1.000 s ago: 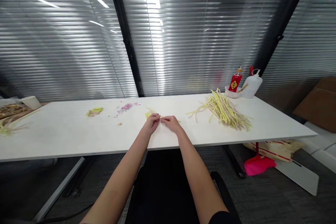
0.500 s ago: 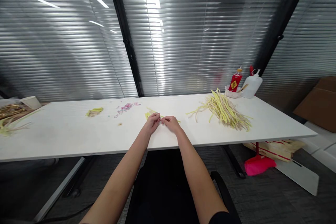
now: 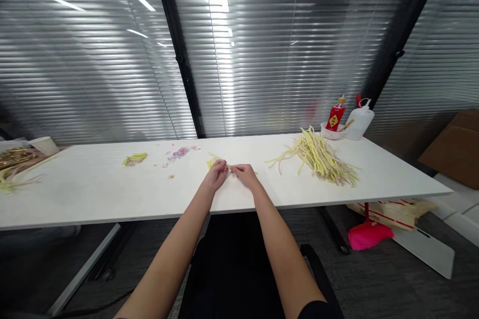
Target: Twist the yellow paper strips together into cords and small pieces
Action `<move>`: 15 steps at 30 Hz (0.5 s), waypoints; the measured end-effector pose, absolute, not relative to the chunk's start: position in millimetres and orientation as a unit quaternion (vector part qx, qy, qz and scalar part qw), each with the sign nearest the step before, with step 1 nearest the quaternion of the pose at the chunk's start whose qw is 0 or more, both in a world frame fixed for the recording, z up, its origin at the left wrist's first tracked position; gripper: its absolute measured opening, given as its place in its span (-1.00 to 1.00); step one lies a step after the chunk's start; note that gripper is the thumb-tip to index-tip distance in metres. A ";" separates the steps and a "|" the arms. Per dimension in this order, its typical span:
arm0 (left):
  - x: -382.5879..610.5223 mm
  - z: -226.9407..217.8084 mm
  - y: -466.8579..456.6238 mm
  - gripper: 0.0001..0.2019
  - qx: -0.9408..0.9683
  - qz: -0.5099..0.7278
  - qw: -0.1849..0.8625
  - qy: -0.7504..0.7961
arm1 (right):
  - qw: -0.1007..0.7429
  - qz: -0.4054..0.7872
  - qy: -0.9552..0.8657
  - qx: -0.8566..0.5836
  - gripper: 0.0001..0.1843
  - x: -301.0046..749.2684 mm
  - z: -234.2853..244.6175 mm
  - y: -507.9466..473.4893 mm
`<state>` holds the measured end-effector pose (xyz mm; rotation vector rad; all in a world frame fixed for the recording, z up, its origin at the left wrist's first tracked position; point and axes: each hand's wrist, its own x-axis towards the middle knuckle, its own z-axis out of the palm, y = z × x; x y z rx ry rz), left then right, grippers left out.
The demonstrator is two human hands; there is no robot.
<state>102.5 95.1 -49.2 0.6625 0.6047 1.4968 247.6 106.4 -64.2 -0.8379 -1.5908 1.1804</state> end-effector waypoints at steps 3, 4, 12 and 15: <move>102.2 -49.4 94.9 -0.78 0.285 0.659 0.647 0.257 | 0.468 0.494 -0.647 -0.344 -0.63 247.8 -65.4 107.5; 102.0 -49.8 95.0 -0.78 0.286 0.659 0.647 0.256 | 0.466 0.499 -0.647 -0.339 -0.63 247.7 -66.0 108.0; 100.6 -54.9 98.6 -0.79 0.312 0.661 0.634 0.253 | 0.469 0.491 -0.658 -0.326 -0.62 247.3 -68.3 107.5; 101.2 -55.8 98.9 -0.79 0.315 0.661 0.628 0.264 | 0.473 0.454 -0.673 -0.343 -0.64 247.7 -66.3 105.5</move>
